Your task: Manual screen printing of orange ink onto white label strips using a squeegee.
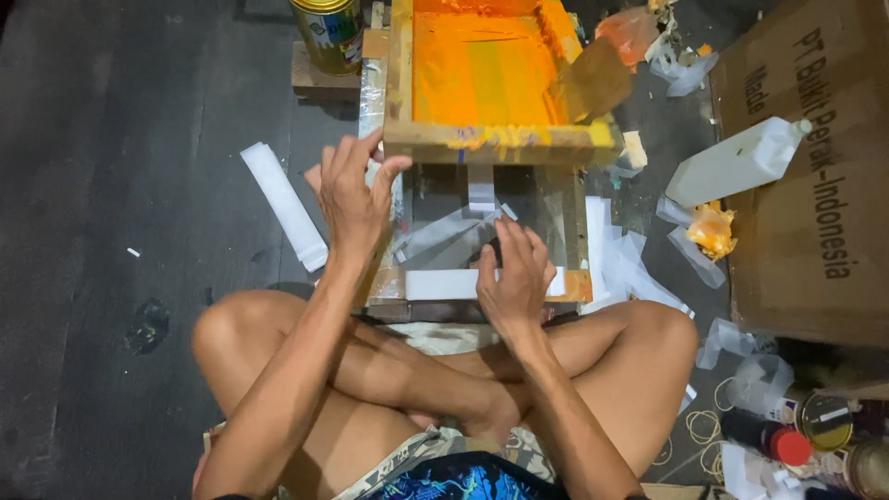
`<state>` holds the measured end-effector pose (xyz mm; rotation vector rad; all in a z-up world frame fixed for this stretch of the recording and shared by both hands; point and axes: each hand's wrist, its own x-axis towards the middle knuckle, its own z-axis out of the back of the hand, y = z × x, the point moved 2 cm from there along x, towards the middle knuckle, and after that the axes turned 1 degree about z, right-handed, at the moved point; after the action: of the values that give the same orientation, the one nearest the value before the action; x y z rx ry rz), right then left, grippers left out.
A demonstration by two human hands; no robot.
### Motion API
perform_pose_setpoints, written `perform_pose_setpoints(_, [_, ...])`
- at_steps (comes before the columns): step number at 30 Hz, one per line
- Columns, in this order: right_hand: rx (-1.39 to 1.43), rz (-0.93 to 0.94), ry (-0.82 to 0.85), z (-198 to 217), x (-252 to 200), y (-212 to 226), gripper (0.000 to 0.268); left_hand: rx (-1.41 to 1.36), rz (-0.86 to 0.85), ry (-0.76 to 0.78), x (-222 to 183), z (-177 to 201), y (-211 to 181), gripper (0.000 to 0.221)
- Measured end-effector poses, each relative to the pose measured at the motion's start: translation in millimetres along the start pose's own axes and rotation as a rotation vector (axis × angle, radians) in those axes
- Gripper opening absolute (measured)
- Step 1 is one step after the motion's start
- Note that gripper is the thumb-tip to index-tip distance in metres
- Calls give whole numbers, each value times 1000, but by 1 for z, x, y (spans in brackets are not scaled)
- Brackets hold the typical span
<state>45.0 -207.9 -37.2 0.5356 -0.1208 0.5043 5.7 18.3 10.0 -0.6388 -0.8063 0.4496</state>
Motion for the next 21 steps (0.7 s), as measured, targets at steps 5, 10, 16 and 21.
perform_pose_setpoints(5, [-9,-6,-25,5,-8,-5,36,77,45,77,-42,-11,23,46])
perform_pose_setpoints(10, [-1,10,-26,-2,-8,-6,35,143,68,141,-70,-30,52,43])
perform_pose_setpoints(16, [76,31,-44,-1,2,-13,33,152,81,196,-73,-29,49,40])
perform_pose_setpoints(21, [389,-261,-268,53,47,-18,40,103,228,381,-57,-34,34,53])
